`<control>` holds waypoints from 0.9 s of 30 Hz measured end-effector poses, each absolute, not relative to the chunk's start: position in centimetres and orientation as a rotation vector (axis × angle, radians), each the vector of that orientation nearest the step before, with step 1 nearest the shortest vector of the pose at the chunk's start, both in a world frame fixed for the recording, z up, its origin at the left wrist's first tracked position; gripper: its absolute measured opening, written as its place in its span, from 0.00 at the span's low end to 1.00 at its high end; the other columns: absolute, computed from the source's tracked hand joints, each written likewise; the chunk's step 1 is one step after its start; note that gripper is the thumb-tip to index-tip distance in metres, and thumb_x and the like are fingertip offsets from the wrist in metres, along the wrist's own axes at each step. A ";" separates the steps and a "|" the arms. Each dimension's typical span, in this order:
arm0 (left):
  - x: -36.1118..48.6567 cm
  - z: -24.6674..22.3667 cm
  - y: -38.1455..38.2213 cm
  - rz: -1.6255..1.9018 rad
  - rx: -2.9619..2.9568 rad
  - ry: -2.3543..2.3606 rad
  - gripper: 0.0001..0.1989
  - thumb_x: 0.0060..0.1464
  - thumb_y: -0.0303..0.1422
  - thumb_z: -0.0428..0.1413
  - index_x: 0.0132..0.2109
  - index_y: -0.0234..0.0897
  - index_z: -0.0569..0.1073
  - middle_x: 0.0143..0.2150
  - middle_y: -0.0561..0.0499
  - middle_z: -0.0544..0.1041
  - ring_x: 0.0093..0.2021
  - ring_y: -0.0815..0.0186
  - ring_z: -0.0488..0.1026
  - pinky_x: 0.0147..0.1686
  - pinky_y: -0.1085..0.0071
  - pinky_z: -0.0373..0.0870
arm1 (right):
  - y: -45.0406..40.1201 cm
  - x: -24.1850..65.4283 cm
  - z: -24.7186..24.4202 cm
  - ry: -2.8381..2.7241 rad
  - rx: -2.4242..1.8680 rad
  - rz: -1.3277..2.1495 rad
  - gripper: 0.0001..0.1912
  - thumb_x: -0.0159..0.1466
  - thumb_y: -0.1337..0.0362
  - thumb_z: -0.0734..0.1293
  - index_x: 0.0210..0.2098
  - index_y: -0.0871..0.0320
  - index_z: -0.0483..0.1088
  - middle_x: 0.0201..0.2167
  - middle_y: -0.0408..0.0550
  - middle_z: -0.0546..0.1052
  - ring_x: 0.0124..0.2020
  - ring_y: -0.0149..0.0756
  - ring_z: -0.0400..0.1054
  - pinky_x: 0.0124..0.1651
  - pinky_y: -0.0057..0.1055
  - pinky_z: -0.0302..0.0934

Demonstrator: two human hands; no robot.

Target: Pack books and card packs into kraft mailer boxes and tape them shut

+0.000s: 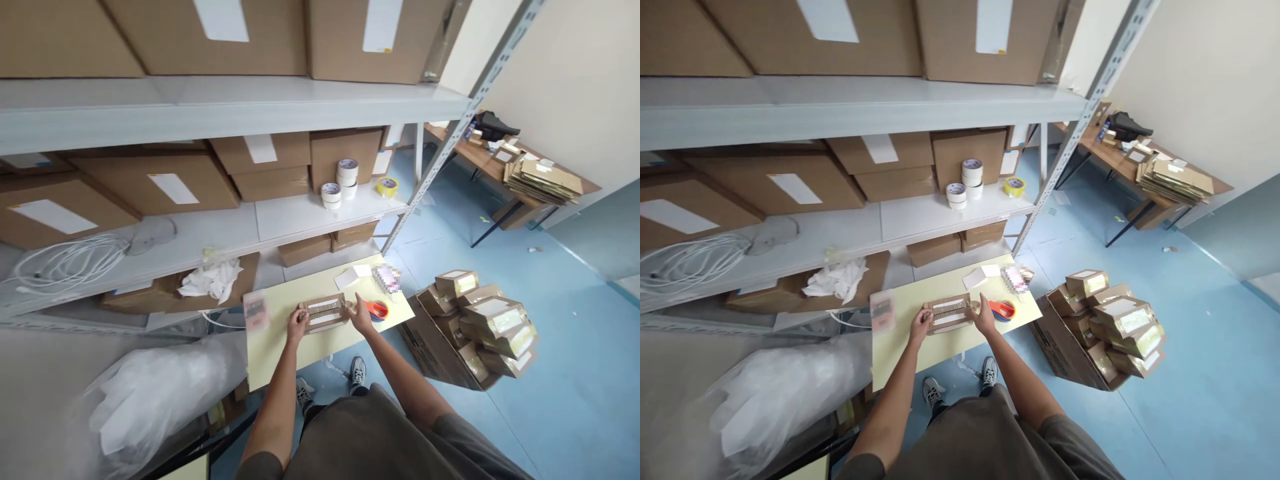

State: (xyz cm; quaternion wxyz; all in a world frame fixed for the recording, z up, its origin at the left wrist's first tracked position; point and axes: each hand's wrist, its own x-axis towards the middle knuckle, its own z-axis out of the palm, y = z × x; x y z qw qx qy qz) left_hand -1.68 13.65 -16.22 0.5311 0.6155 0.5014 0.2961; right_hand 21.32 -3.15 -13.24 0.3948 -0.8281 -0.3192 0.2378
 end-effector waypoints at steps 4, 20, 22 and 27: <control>-1.0 -16.6 14.2 0.669 1.448 1.208 0.24 0.42 0.55 0.67 0.36 0.41 0.79 0.32 0.51 0.78 0.34 0.60 0.73 0.40 0.65 0.73 | -5.7 27.0 -12.6 -0.807 -2.100 0.581 0.35 0.65 0.55 0.68 0.69 0.55 0.63 0.69 0.57 0.69 0.73 0.51 0.59 0.73 0.48 0.55; -0.1 -16.2 12.8 0.694 1.491 1.363 0.21 0.46 0.54 0.66 0.35 0.42 0.77 0.31 0.51 0.78 0.33 0.62 0.72 0.39 0.67 0.72 | -10.7 30.8 -20.1 -0.948 -2.406 0.860 0.25 0.54 0.72 0.71 0.52 0.57 0.74 0.53 0.60 0.79 0.57 0.53 0.73 0.59 0.42 0.63; 0.2 -16.0 12.3 0.705 1.493 1.365 0.20 0.48 0.53 0.65 0.34 0.42 0.77 0.32 0.50 0.78 0.34 0.60 0.73 0.41 0.66 0.72 | -10.5 30.3 -20.8 -0.995 -2.449 0.863 0.26 0.54 0.71 0.72 0.54 0.59 0.73 0.54 0.64 0.78 0.59 0.56 0.71 0.63 0.45 0.59; 0.4 -15.6 11.7 0.741 1.479 1.362 0.18 0.50 0.52 0.65 0.33 0.43 0.76 0.36 0.47 0.81 0.41 0.56 0.77 0.48 0.63 0.73 | -9.3 30.7 -20.6 -0.968 -2.434 0.906 0.18 0.60 0.67 0.71 0.50 0.60 0.74 0.46 0.66 0.82 0.55 0.58 0.74 0.60 0.47 0.59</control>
